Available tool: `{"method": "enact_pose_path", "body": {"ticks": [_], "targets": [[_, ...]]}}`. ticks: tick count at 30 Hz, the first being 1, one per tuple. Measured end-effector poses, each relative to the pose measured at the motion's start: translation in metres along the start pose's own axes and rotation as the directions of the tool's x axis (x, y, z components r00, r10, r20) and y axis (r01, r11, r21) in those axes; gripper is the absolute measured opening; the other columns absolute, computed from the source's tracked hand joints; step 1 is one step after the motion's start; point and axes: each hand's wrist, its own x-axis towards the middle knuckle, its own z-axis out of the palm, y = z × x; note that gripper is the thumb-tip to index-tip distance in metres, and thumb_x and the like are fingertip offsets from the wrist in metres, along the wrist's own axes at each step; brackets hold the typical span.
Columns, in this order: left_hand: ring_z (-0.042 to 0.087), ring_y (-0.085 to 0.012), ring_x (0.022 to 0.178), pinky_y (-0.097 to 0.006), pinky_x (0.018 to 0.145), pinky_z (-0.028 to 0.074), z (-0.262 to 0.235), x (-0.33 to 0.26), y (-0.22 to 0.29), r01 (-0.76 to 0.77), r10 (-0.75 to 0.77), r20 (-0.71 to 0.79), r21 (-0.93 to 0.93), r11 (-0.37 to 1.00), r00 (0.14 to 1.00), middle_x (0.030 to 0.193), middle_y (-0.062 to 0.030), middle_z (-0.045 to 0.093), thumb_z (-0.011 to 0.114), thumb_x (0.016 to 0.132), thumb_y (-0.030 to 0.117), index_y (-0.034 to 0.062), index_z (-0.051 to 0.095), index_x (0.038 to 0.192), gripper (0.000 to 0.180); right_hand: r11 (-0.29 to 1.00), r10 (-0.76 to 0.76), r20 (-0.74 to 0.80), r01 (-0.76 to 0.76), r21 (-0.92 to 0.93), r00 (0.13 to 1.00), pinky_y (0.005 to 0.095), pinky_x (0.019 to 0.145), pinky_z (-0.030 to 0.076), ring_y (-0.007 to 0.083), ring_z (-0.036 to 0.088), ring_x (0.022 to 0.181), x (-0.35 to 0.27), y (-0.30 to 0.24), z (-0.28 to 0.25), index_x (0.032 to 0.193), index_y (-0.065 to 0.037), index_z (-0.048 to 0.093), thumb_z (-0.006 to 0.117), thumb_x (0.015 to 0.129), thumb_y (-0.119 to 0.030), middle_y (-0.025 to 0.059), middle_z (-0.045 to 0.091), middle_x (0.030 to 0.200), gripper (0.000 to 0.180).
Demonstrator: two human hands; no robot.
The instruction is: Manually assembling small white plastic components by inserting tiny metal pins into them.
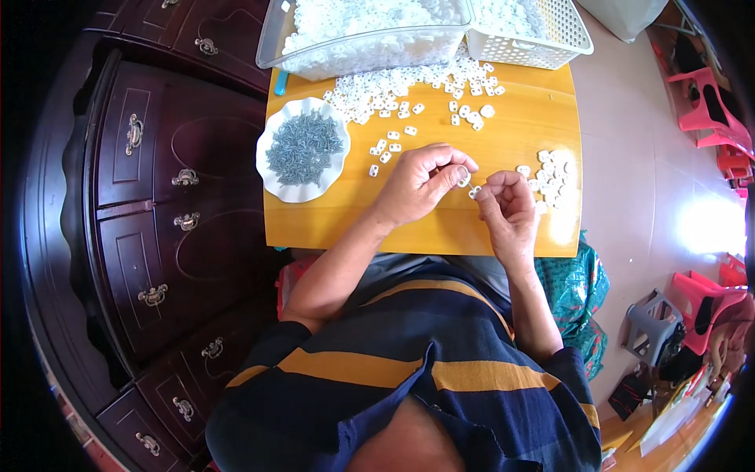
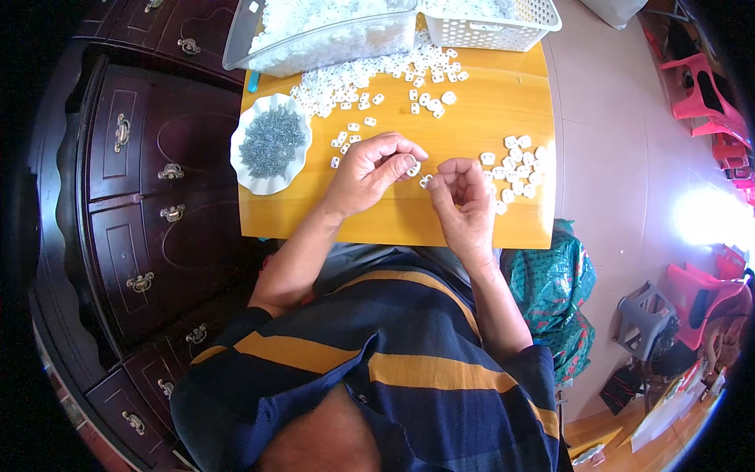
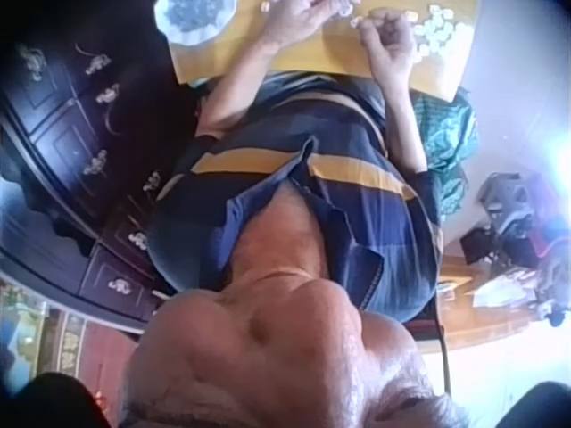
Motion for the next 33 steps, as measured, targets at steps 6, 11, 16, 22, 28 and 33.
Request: {"method": "enact_pose_path", "body": {"ticks": [6,11,16,22,28,33], "targets": [[0.061,-0.0064,0.072,-0.024,0.066,0.052,-0.002,0.001,-0.001,0.008,-0.01,0.053,0.026,1.0,0.999,0.08,-0.0015,0.069,0.066,0.101,0.01,0.0011,0.074,0.104,0.012,1.0,-0.002,0.0,0.002,-0.009,1.0,0.0178,0.071,0.047,0.0019,0.058,0.08,0.001,0.002,0.0,0.112,-0.004,0.058,0.067,0.098,0.001,-0.0027,0.062,0.093,0.017],[0.058,-0.0037,0.07,-0.023,0.063,0.049,0.002,0.002,0.001,0.089,-0.085,0.075,-0.04,0.995,0.994,0.082,0.0005,0.066,0.067,0.099,0.006,-0.0002,0.07,0.104,0.008,1.0,0.008,-0.007,-0.009,-0.024,1.0,0.0174,0.07,0.046,0.0008,0.057,0.079,0.001,0.001,0.0,0.11,-0.003,0.059,0.068,0.097,0.001,-0.0041,0.062,0.09,0.016],[0.059,-0.0036,0.072,-0.023,0.063,0.05,0.006,0.003,-0.005,0.097,-0.09,0.079,-0.079,0.992,0.993,0.083,0.0004,0.065,0.067,0.098,0.003,-0.0005,0.065,0.104,0.007,1.0,0.011,-0.019,-0.011,-0.015,1.0,0.0169,0.07,0.046,0.0006,0.057,0.078,-0.001,0.0,0.001,0.111,-0.003,0.06,0.067,0.097,0.002,-0.0041,0.063,0.089,0.016],[0.062,-0.0052,0.073,-0.024,0.063,0.051,0.005,0.005,-0.007,0.046,-0.042,0.056,-0.064,0.997,0.998,0.083,-0.0014,0.066,0.068,0.096,0.002,-0.0002,0.062,0.108,0.013,0.99,0.142,-0.019,-0.142,-0.002,0.99,0.0178,0.066,0.047,0.0019,0.059,0.074,-0.002,-0.002,0.006,0.114,0.001,0.067,0.07,0.098,-0.003,-0.002,0.069,0.088,0.017],[0.063,-0.0065,0.07,-0.026,0.062,0.052,0.002,0.005,-0.001,0.052,-0.053,0.071,0.026,0.998,0.996,0.08,-0.0024,0.067,0.07,0.095,0.001,-0.001,0.061,0.107,0.015,0.977,0.2,0.026,-0.198,-0.081,0.979,0.0186,0.064,0.047,0.0025,0.059,0.071,0.003,0.0,0.003,0.109,0.001,0.07,0.072,0.098,-0.01,-0.0016,0.071,0.087,0.016],[0.066,-0.0084,0.07,-0.027,0.061,0.052,0.004,0.003,-0.002,0.057,-0.059,0.029,0.037,0.998,0.998,0.08,-0.005,0.07,0.07,0.094,0.001,-0.0007,0.062,0.106,0.015,0.967,0.254,0.062,-0.254,-0.007,0.965,0.018,0.063,0.046,0.0027,0.059,0.07,0.007,0.001,0.002,0.104,0.0,0.07,0.07,0.1,-0.013,-0.0012,0.072,0.087,0.014]]}}
